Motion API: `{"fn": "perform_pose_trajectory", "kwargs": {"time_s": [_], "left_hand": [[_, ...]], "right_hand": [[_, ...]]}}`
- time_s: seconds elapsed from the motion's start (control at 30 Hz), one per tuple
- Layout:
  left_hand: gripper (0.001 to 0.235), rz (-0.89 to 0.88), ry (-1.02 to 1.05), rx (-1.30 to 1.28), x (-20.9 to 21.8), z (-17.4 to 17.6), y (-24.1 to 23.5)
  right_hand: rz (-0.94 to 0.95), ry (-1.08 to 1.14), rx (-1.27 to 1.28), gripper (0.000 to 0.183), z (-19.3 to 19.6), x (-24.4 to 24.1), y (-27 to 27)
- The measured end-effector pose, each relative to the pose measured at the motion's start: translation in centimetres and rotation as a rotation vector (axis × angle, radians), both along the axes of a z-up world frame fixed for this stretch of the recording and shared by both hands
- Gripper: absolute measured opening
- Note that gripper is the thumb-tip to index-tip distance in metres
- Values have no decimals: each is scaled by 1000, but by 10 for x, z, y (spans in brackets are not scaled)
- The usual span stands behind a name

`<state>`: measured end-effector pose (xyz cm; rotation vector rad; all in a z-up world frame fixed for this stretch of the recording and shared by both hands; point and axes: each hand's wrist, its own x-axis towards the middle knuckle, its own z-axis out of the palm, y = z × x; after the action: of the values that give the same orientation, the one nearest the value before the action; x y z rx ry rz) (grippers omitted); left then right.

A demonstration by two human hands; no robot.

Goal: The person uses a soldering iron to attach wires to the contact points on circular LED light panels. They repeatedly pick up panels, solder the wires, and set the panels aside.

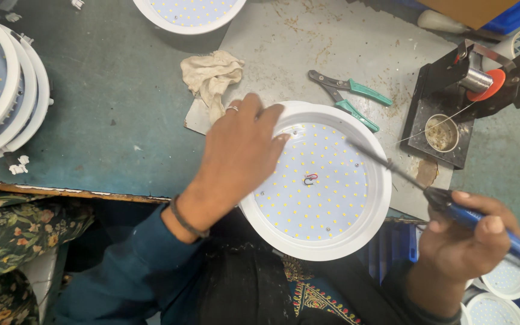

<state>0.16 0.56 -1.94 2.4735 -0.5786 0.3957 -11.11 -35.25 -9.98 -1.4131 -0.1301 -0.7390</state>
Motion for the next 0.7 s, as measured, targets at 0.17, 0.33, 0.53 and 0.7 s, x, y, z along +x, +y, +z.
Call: {"fn": "perform_pose_trajectory", "kwargs": {"time_s": [0.17, 0.33, 0.53, 0.7], "left_hand": [[23, 51, -17, 102, 15, -4, 7], [29, 11, -38, 128, 28, -6, 5], [20, -52, -237, 56, 50, -8, 9], [34, -110, -284, 56, 79, -13, 14]], "right_hand": [[-4, -68, -84, 52, -8, 5, 47], [-44, -107, -175, 56, 2, 17, 68], [-42, -96, -158, 57, 1, 19, 70], [-25, -100, -141, 58, -9, 13, 78]]}}
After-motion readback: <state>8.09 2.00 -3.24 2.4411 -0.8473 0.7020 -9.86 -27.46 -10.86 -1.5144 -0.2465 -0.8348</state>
